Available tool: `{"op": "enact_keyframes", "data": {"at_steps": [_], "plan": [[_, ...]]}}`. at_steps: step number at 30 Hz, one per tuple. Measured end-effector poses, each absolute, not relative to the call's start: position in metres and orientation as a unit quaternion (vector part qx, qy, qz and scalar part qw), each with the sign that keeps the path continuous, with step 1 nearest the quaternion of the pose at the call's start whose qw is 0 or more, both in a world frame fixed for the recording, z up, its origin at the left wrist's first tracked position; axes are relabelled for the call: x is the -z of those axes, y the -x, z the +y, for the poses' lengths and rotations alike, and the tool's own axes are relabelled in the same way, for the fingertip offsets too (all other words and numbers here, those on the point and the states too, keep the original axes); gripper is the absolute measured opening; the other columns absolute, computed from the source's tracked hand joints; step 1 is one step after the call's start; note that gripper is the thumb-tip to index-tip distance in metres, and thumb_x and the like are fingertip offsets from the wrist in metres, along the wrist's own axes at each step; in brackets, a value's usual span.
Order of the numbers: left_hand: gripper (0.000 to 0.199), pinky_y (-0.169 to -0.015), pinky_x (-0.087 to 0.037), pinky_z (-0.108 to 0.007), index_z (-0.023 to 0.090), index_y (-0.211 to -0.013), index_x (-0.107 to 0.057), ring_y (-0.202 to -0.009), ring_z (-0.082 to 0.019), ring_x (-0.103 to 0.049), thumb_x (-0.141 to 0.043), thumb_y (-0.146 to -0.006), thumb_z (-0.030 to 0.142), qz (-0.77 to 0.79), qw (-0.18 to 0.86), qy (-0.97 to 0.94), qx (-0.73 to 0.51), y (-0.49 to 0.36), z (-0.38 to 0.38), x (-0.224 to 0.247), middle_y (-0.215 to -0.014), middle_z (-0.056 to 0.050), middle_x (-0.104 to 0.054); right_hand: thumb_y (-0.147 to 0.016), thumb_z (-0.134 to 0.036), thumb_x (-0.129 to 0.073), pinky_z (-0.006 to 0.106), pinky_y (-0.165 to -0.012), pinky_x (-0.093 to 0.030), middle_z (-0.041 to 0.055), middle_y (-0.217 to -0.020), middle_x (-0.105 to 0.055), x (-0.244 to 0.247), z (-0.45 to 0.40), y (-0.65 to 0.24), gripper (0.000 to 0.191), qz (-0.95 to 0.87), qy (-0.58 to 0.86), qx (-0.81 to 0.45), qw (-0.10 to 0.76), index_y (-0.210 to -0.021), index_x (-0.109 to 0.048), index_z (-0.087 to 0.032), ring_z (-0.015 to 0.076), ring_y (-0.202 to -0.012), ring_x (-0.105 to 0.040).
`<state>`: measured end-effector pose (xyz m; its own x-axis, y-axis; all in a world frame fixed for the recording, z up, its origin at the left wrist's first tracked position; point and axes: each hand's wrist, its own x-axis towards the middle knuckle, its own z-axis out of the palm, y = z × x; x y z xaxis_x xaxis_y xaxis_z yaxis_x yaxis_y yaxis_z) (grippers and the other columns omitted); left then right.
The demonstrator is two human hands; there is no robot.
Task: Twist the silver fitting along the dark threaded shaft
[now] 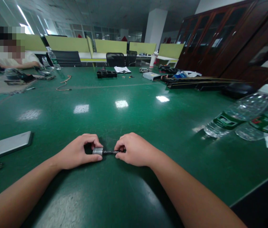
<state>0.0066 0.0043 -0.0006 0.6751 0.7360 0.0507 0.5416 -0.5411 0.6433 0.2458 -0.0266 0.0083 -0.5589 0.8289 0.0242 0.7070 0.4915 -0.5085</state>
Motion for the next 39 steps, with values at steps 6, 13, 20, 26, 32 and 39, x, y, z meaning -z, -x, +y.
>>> {"op": "enact_keyframes", "data": {"at_steps": [6,13,20,26,32,39], "plan": [[0.021,-0.067,-0.042,-0.026,0.017,-0.083,-0.068,-0.071,-0.015,-0.059,-0.078,-0.073,0.033,0.375,0.309,-0.860,-0.159,-0.006,0.004,0.002,-0.077,0.001,-0.062,-0.076,-0.019,-0.070,0.025,-0.064,-0.040,0.0019,-0.077,-0.070,-0.012,-0.026,-0.257,0.011,-0.824,0.509,-0.230,0.094,-0.084,-0.076,-0.019,0.0133,-0.069,-0.060],[0.021,-0.067,-0.042,-0.026,0.017,-0.083,-0.068,-0.071,-0.015,-0.058,-0.077,-0.074,0.033,0.373,0.311,-0.859,-0.161,-0.006,0.005,0.002,-0.077,0.001,-0.062,-0.076,-0.020,-0.069,0.025,-0.064,-0.041,0.0017,-0.079,-0.071,-0.014,-0.025,-0.260,0.012,-0.822,0.508,-0.235,0.105,-0.086,-0.076,-0.020,0.0137,-0.070,-0.060],[0.022,-0.067,-0.042,-0.026,0.017,-0.083,-0.069,-0.071,-0.015,-0.059,-0.078,-0.073,0.034,0.379,0.305,-0.859,-0.161,-0.007,0.005,0.002,-0.076,0.001,-0.063,-0.077,-0.018,-0.071,0.023,-0.064,-0.044,0.0007,-0.079,-0.071,-0.006,-0.026,-0.248,0.020,-0.808,0.500,-0.269,0.158,-0.097,-0.074,-0.020,0.0123,-0.070,-0.062],[0.027,-0.068,-0.044,-0.026,0.017,-0.087,-0.070,-0.072,-0.015,-0.059,-0.081,-0.070,0.034,0.368,0.317,-0.855,-0.183,-0.005,0.005,0.006,-0.079,0.001,-0.062,-0.078,-0.018,-0.072,0.025,-0.069,-0.044,0.0020,-0.083,-0.072,0.005,-0.028,-0.228,0.016,-0.823,0.470,-0.241,0.206,-0.094,-0.075,-0.020,0.0135,-0.074,-0.063],[0.024,-0.069,-0.045,-0.026,0.017,-0.087,-0.070,-0.072,-0.015,-0.059,-0.076,-0.076,0.037,0.363,0.342,-0.846,-0.191,-0.005,0.005,0.005,-0.079,-0.001,-0.065,-0.082,-0.018,-0.070,0.027,-0.074,-0.045,0.0029,-0.084,-0.072,0.010,-0.027,-0.225,0.015,-0.831,0.451,-0.230,0.231,-0.095,-0.075,-0.020,0.0151,-0.079,-0.062],[0.020,-0.065,-0.044,-0.025,0.017,-0.086,-0.071,-0.070,-0.014,-0.059,-0.076,-0.074,0.031,0.368,0.329,-0.850,-0.183,-0.006,0.005,0.004,-0.076,0.000,-0.065,-0.083,-0.019,-0.068,0.028,-0.076,-0.045,0.0039,-0.085,-0.072,0.010,-0.027,-0.223,0.014,-0.841,0.430,-0.220,0.243,-0.095,-0.076,-0.018,0.0165,-0.083,-0.061]]}}
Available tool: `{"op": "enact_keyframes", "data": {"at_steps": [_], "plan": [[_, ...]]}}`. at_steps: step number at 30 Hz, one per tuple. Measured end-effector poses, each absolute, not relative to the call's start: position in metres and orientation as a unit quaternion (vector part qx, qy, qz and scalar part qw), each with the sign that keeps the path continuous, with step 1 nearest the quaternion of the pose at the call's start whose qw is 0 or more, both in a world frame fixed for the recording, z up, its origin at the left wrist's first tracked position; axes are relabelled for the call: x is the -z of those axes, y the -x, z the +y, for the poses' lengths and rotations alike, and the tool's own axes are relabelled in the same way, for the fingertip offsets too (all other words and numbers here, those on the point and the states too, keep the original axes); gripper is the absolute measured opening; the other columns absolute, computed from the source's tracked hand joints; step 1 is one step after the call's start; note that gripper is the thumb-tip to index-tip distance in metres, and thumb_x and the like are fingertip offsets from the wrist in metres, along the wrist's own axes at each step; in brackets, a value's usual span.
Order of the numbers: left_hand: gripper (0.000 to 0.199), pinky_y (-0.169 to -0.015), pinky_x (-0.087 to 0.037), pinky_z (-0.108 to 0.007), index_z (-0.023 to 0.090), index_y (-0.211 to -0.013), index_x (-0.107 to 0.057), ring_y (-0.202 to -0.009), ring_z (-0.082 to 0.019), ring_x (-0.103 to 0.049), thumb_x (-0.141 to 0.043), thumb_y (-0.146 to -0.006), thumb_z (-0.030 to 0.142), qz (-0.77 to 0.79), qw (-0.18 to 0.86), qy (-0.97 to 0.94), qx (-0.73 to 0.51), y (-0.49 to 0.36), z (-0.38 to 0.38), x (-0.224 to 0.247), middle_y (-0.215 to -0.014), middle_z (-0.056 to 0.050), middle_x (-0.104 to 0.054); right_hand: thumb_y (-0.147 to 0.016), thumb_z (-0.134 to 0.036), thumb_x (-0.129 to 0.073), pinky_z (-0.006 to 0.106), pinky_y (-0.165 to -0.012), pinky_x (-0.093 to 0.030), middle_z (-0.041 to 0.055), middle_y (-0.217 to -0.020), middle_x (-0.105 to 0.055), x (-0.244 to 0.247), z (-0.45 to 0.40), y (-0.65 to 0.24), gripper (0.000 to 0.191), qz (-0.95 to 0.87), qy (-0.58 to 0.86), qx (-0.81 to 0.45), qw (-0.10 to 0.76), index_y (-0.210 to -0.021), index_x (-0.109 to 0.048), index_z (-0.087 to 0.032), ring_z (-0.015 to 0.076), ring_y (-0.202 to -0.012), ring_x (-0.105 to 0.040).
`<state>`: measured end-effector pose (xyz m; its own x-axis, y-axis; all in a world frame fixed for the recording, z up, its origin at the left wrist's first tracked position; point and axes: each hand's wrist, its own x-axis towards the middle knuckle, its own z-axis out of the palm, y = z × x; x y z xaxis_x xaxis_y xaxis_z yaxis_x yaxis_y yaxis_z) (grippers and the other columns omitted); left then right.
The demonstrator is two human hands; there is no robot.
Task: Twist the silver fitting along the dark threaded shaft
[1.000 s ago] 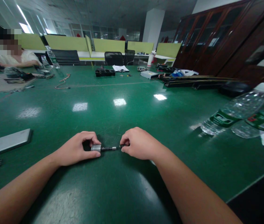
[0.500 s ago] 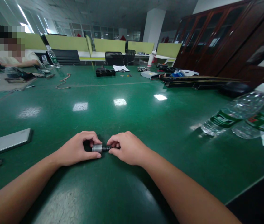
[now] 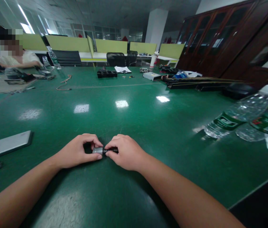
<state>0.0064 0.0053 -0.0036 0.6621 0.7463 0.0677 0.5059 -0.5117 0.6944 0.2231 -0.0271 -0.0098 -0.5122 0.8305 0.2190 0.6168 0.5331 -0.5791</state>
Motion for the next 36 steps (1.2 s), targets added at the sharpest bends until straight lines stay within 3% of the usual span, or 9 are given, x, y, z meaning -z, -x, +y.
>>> {"op": "enact_keyframes", "data": {"at_steps": [6,36], "plan": [[0.017,-0.065,-0.043,-0.024,0.017,-0.084,-0.071,-0.069,-0.014,-0.059,-0.076,-0.073,0.029,0.363,0.314,-0.859,-0.178,-0.007,0.005,0.002,-0.075,0.001,-0.063,-0.077,-0.020,-0.075,0.028,-0.075,-0.045,0.0034,-0.084,-0.071,0.012,-0.027,-0.222,0.015,-0.845,0.428,-0.218,0.235,-0.092,-0.076,-0.019,0.0164,-0.081,-0.061],[0.018,-0.066,-0.042,-0.024,0.017,-0.082,-0.071,-0.070,-0.014,-0.058,-0.078,-0.074,0.030,0.356,0.316,-0.862,-0.175,-0.006,0.005,0.001,-0.075,0.001,-0.062,-0.079,-0.018,-0.070,0.026,-0.071,-0.043,0.0044,-0.081,-0.071,-0.002,-0.029,-0.229,0.015,-0.852,0.437,-0.225,0.179,-0.092,-0.077,-0.018,0.0155,-0.077,-0.062]]}}
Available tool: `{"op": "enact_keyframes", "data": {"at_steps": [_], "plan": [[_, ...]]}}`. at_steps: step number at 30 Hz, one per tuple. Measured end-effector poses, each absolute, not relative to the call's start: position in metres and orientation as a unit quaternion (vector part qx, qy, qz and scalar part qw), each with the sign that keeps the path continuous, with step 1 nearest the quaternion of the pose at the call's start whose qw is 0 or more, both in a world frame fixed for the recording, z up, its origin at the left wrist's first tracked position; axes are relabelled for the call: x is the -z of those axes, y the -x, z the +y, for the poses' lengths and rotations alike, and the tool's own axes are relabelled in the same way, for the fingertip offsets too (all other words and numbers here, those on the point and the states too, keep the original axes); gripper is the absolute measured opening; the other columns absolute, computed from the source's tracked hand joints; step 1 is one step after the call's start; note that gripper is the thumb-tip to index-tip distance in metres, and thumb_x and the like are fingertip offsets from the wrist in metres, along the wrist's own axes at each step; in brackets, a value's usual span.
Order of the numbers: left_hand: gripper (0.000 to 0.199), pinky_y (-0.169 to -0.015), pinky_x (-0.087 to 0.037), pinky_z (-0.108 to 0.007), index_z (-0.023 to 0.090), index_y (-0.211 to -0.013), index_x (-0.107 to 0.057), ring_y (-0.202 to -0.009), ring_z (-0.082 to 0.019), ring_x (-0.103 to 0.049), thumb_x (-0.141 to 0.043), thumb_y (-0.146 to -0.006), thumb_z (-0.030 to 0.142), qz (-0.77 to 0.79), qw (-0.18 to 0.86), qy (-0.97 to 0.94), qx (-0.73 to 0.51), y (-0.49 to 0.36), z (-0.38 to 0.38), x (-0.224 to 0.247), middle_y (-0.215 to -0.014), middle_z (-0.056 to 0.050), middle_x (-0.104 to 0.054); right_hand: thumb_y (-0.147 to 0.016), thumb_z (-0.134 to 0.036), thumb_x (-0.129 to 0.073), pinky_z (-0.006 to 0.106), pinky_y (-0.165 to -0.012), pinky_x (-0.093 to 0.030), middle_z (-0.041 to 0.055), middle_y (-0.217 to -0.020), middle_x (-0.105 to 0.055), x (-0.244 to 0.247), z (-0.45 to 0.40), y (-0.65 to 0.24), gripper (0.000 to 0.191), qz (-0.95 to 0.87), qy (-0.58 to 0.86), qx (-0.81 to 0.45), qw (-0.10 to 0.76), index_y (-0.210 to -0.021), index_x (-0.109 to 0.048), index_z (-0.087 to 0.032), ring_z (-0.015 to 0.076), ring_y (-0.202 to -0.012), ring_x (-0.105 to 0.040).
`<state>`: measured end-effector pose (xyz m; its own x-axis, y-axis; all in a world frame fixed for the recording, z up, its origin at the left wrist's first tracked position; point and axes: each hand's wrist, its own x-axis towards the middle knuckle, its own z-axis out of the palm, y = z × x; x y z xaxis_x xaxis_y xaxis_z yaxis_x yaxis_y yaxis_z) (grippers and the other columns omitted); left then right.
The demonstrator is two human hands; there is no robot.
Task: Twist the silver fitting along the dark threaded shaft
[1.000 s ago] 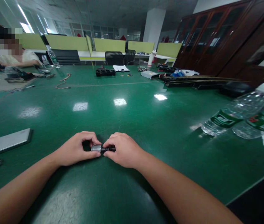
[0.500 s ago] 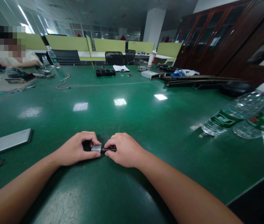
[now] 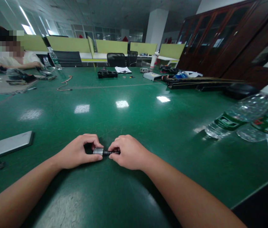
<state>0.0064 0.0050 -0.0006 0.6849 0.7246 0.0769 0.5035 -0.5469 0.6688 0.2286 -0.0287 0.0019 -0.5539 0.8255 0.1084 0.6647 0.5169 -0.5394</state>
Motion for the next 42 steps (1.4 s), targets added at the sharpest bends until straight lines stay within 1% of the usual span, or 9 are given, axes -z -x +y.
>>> {"op": "enact_keyframes", "data": {"at_steps": [25,34,42], "plan": [[0.018,-0.065,-0.042,-0.024,0.018,-0.082,-0.072,-0.069,-0.014,-0.058,-0.077,-0.072,0.032,0.360,0.315,-0.861,-0.172,-0.006,0.006,0.001,-0.074,0.001,-0.062,-0.077,-0.018,-0.070,0.025,-0.066,-0.042,0.0028,-0.082,-0.071,-0.006,-0.028,-0.242,0.013,-0.848,0.454,-0.232,0.145,-0.088,-0.076,-0.020,0.0143,-0.073,-0.061],[0.019,-0.065,-0.042,-0.025,0.017,-0.081,-0.071,-0.069,-0.014,-0.058,-0.078,-0.073,0.032,0.362,0.320,-0.857,-0.179,-0.006,0.005,0.002,-0.075,0.001,-0.062,-0.074,-0.018,-0.069,0.025,-0.056,-0.039,0.0004,-0.070,-0.070,-0.009,-0.027,-0.260,0.010,-0.806,0.524,-0.254,0.104,-0.081,-0.076,-0.020,0.0127,-0.062,-0.058],[0.020,-0.065,-0.042,-0.025,0.016,-0.083,-0.072,-0.069,-0.014,-0.058,-0.078,-0.073,0.033,0.361,0.325,-0.856,-0.177,-0.007,0.006,0.001,-0.075,0.000,-0.062,-0.076,-0.020,-0.071,0.024,-0.062,-0.042,0.0018,-0.079,-0.071,-0.009,-0.028,-0.250,0.012,-0.815,0.500,-0.258,0.137,-0.088,-0.076,-0.021,0.0130,-0.069,-0.061]]}}
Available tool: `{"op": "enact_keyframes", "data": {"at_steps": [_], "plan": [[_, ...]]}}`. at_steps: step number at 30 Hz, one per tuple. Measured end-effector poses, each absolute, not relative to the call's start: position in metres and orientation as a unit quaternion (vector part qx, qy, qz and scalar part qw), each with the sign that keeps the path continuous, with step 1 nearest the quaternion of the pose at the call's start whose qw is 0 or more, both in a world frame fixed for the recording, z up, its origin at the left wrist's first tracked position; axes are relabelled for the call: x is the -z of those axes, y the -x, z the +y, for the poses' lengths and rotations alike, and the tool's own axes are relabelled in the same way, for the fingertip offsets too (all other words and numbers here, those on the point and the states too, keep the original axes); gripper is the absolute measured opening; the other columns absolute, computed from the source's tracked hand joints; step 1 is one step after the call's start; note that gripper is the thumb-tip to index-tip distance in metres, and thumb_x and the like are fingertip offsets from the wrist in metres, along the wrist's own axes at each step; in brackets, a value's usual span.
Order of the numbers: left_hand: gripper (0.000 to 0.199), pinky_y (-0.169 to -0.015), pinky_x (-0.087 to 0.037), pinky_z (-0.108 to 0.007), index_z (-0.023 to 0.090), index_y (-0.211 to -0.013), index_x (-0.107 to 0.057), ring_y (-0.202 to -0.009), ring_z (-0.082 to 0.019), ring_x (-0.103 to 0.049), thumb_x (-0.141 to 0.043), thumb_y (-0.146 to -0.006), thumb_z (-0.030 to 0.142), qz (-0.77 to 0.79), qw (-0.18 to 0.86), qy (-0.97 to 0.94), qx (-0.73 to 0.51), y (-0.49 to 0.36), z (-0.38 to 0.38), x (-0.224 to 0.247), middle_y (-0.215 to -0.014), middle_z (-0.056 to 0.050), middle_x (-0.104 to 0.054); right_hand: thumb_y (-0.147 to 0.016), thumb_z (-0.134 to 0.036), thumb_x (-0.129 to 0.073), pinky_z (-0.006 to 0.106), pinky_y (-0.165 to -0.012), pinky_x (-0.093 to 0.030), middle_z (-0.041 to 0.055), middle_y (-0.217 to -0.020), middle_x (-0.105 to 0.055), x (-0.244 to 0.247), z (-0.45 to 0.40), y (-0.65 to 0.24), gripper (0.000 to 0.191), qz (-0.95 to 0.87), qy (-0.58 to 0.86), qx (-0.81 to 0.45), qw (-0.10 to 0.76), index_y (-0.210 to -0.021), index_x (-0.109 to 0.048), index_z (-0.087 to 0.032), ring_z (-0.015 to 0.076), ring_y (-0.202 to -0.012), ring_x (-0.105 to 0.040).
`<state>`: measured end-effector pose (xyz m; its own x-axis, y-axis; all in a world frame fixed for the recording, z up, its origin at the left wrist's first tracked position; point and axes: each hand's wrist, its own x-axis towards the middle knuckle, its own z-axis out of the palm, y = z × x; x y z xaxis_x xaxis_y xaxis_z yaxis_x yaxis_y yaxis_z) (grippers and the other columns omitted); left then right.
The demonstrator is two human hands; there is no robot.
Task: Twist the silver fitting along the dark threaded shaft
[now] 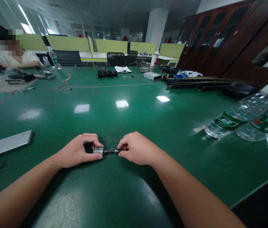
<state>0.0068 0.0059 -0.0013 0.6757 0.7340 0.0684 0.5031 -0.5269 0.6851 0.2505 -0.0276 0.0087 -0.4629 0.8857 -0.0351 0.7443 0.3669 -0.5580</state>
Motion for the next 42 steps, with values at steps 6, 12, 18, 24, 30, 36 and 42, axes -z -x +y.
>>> {"op": "enact_keyframes", "data": {"at_steps": [6,12,18,24,30,36,42], "plan": [[0.021,-0.065,-0.043,-0.025,0.016,-0.083,-0.071,-0.070,-0.015,-0.058,-0.079,-0.070,0.030,0.375,0.331,-0.848,-0.174,-0.007,0.005,0.003,-0.075,0.000,-0.063,-0.078,-0.015,-0.072,0.023,-0.070,-0.045,0.0019,-0.084,-0.071,0.002,-0.030,-0.231,0.020,-0.821,0.459,-0.272,0.206,-0.097,-0.074,-0.019,0.0123,-0.075,-0.063],[0.023,-0.064,-0.043,-0.025,0.016,-0.084,-0.070,-0.069,-0.014,-0.057,-0.080,-0.068,0.030,0.375,0.321,-0.852,-0.173,-0.007,0.004,0.003,-0.074,0.001,-0.062,-0.081,-0.017,-0.070,0.026,-0.071,-0.044,0.0028,-0.085,-0.071,0.009,-0.028,-0.222,0.015,-0.832,0.445,-0.248,0.221,-0.096,-0.074,-0.019,0.0140,-0.078,-0.062],[0.021,-0.065,-0.042,-0.025,0.016,-0.083,-0.069,-0.069,-0.014,-0.058,-0.079,-0.069,0.028,0.366,0.307,-0.861,-0.172,-0.007,0.005,0.004,-0.075,0.001,-0.062,-0.078,-0.018,-0.074,0.027,-0.074,-0.043,0.0035,-0.083,-0.070,0.009,-0.029,-0.221,0.015,-0.843,0.432,-0.222,0.231,-0.092,-0.075,-0.018,0.0159,-0.081,-0.060],[0.019,-0.064,-0.040,-0.024,0.015,-0.080,-0.068,-0.068,-0.014,-0.057,-0.079,-0.070,0.028,0.356,0.297,-0.869,-0.171,-0.006,0.006,0.003,-0.073,0.002,-0.060,-0.079,-0.018,-0.073,0.027,-0.070,-0.041,0.0026,-0.076,-0.068,0.013,-0.028,-0.218,0.009,-0.849,0.427,-0.203,0.236,-0.088,-0.075,-0.017,0.0151,-0.076,-0.057],[0.018,-0.065,-0.040,-0.024,0.015,-0.080,-0.069,-0.070,-0.014,-0.058,-0.079,-0.071,0.027,0.354,0.311,-0.865,-0.174,-0.007,0.005,0.002,-0.074,0.001,-0.061,-0.080,-0.019,-0.071,0.028,-0.072,-0.040,0.0031,-0.076,-0.070,0.011,-0.030,-0.218,0.010,-0.864,0.413,-0.181,0.225,-0.089,-0.075,-0.016,0.0156,-0.075,-0.057],[0.018,-0.064,-0.040,-0.024,0.016,-0.080,-0.070,-0.069,-0.014,-0.056,-0.080,-0.070,0.027,0.360,0.309,-0.863,-0.172,-0.007,0.005,0.002,-0.073,0.002,-0.059,-0.080,-0.018,-0.070,0.028,-0.073,-0.041,0.0039,-0.077,-0.071,0.008,-0.029,-0.221,0.011,-0.867,0.412,-0.186,0.210,-0.090,-0.075,-0.016,0.0160,-0.076,-0.059],[0.018,-0.065,-0.040,-0.024,0.016,-0.081,-0.070,-0.070,-0.014,-0.057,-0.080,-0.070,0.027,0.357,0.311,-0.864,-0.171,-0.006,0.005,0.003,-0.074,0.002,-0.060,-0.079,-0.017,-0.071,0.028,-0.072,-0.042,0.0037,-0.078,-0.070,0.005,-0.030,-0.224,0.012,-0.864,0.417,-0.195,0.204,-0.089,-0.075,-0.015,0.0157,-0.076,-0.059]]}}
